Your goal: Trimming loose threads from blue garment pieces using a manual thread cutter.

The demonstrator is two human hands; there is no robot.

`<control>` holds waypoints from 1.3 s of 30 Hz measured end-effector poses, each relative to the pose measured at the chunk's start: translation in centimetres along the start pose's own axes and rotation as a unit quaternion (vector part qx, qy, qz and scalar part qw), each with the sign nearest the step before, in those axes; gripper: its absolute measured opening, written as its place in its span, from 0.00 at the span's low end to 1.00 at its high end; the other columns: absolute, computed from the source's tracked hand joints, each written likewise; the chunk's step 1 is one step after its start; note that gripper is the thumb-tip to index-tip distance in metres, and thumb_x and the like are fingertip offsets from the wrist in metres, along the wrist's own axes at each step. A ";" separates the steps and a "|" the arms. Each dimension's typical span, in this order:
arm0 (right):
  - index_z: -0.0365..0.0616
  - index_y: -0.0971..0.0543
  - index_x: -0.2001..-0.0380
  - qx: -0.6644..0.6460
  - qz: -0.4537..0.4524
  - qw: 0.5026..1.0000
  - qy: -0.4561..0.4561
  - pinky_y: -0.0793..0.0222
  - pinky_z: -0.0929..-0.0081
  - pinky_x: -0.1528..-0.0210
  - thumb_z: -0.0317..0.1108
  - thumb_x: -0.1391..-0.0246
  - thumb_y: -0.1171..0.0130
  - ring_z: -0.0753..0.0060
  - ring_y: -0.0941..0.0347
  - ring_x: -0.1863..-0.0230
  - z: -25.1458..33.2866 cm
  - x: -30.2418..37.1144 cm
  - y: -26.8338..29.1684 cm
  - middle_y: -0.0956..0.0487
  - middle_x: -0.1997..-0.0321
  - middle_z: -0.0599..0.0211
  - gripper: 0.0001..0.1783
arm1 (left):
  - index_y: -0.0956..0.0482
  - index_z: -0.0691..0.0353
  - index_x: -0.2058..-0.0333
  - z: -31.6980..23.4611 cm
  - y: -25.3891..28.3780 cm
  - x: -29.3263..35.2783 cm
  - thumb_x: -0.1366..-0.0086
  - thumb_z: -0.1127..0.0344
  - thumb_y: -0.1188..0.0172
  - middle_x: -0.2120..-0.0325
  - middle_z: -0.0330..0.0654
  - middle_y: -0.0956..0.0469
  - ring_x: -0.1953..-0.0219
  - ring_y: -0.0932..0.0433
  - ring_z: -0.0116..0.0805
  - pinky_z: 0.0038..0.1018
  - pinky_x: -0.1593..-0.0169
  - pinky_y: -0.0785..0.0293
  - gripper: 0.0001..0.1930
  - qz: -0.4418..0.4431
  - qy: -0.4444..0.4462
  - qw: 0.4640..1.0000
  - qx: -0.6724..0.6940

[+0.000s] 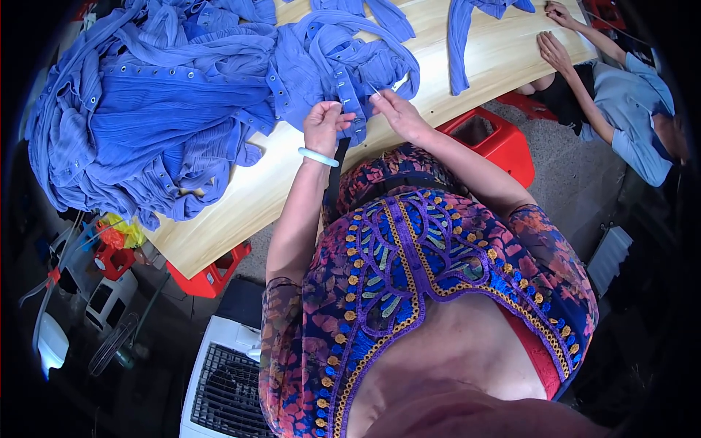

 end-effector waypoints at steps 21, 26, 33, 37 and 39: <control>0.42 0.30 0.71 -0.246 0.256 0.918 -0.178 0.57 0.87 0.89 0.52 0.46 0.66 0.89 0.51 0.89 1.5 1.6 -1.6 0.37 0.84 0.77 0.24 | 0.31 0.62 0.74 0.6 -0.3 0.3 0.44 0.72 0.52 0.74 0.38 0.29 0.71 0.29 0.24 0.20 0.64 0.31 0.02 0.050 -0.031 0.998 0.014; 0.42 0.30 0.71 -0.251 0.251 0.916 -0.187 0.57 0.87 0.89 0.52 0.46 0.65 0.89 0.51 0.89 1.8 1.5 -1.7 0.37 0.85 0.77 0.24 | 0.31 0.62 0.75 0.8 -0.2 0.1 0.44 0.73 0.52 0.73 0.39 0.28 0.71 0.29 0.24 0.20 0.64 0.31 0.03 0.058 -0.036 0.998 0.008; 0.44 0.30 0.72 -0.236 0.146 0.955 -0.106 0.56 0.89 0.88 0.53 0.48 0.61 0.89 0.50 0.89 1.9 0.7 -1.2 0.35 0.82 0.76 0.22 | 0.31 0.63 0.76 -0.2 -0.2 0.4 0.45 0.72 0.52 0.73 0.39 0.29 0.67 0.26 0.32 0.20 0.66 0.31 0.03 0.038 -0.007 0.998 0.053; 0.43 0.30 0.71 -0.223 0.034 0.974 0.003 0.48 0.88 0.81 0.45 0.55 0.46 0.88 0.43 0.82 0.1 -1.0 -1.0 0.32 0.79 0.75 0.16 | 0.33 0.64 0.75 -2.4 -0.6 0.3 0.44 0.73 0.53 0.72 0.44 0.29 0.66 0.25 0.36 0.22 0.65 0.30 0.02 0.062 0.024 0.994 0.082; 0.41 0.30 0.74 -0.221 0.031 0.974 0.041 0.40 0.84 0.70 0.37 0.62 0.38 0.83 0.36 0.75 -1.1 -1.7 -1.6 0.31 0.79 0.74 0.15 | 0.33 0.65 0.74 -2.9 -0.9 0.0 0.45 0.73 0.54 0.72 0.45 0.28 0.67 0.25 0.37 0.23 0.66 0.29 0.02 0.068 0.031 0.994 0.082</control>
Point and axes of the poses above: each hand's wrist, its own x-axis away from the middle knuckle, its own y-axis out of the back of the hand, z = x × y, the point moved 4 cm from there along -x, towards the middle knuckle
